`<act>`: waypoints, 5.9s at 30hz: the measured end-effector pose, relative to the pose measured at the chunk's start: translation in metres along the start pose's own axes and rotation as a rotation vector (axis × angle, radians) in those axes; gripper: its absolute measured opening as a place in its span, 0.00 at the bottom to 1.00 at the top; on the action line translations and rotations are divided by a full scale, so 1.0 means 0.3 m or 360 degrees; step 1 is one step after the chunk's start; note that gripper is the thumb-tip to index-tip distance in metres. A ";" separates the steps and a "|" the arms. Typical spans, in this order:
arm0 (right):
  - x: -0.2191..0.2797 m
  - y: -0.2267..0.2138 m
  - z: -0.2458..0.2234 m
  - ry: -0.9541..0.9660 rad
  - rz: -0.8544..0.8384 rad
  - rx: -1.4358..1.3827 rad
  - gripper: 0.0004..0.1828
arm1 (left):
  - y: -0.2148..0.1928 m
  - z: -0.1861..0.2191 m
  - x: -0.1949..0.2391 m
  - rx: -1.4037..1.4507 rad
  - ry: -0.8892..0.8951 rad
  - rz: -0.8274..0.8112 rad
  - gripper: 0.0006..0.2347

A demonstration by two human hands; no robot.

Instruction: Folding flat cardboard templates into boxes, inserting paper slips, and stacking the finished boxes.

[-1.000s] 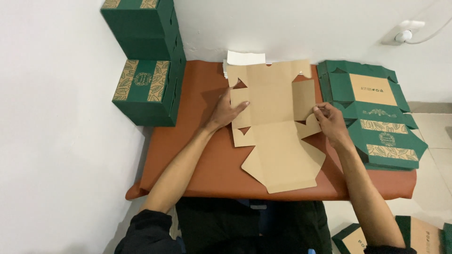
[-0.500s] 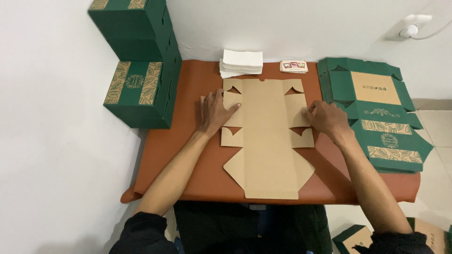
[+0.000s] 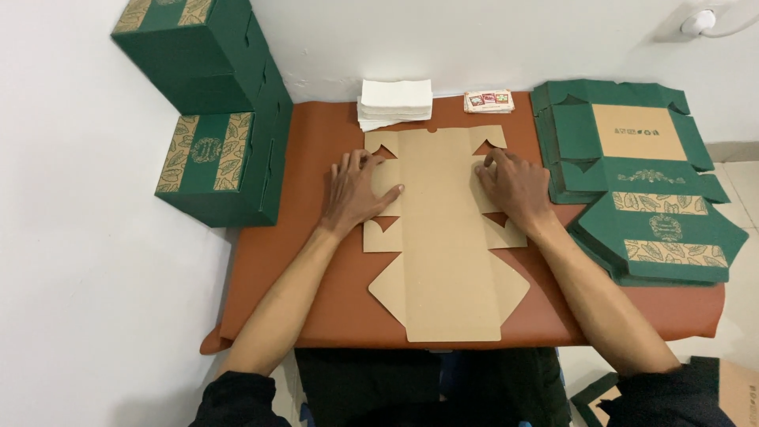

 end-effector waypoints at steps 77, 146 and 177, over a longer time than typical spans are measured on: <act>0.374 -0.207 -0.391 -0.1469 -0.1667 -0.0160 0.33 | 0.029 -0.032 0.004 -0.0031 -0.0010 -0.0016 0.27; 0.712 -0.247 -0.188 -0.0340 -0.0363 -0.0834 0.23 | -0.188 0.499 0.635 0.0957 -0.0712 -0.0158 0.32; 0.797 -0.298 -0.093 -0.0006 0.0226 -0.0867 0.18 | -0.160 0.408 0.638 0.0316 -0.0256 0.0136 0.14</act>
Point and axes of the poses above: each hand's wrist, its own x-axis away from the middle knuckle, its own y-axis out of the palm, z = x × y, the point moved 5 cm from there along -x, towards the middle knuckle, and after that the axes turned 4 degrees about z, right-handed, at the moved point
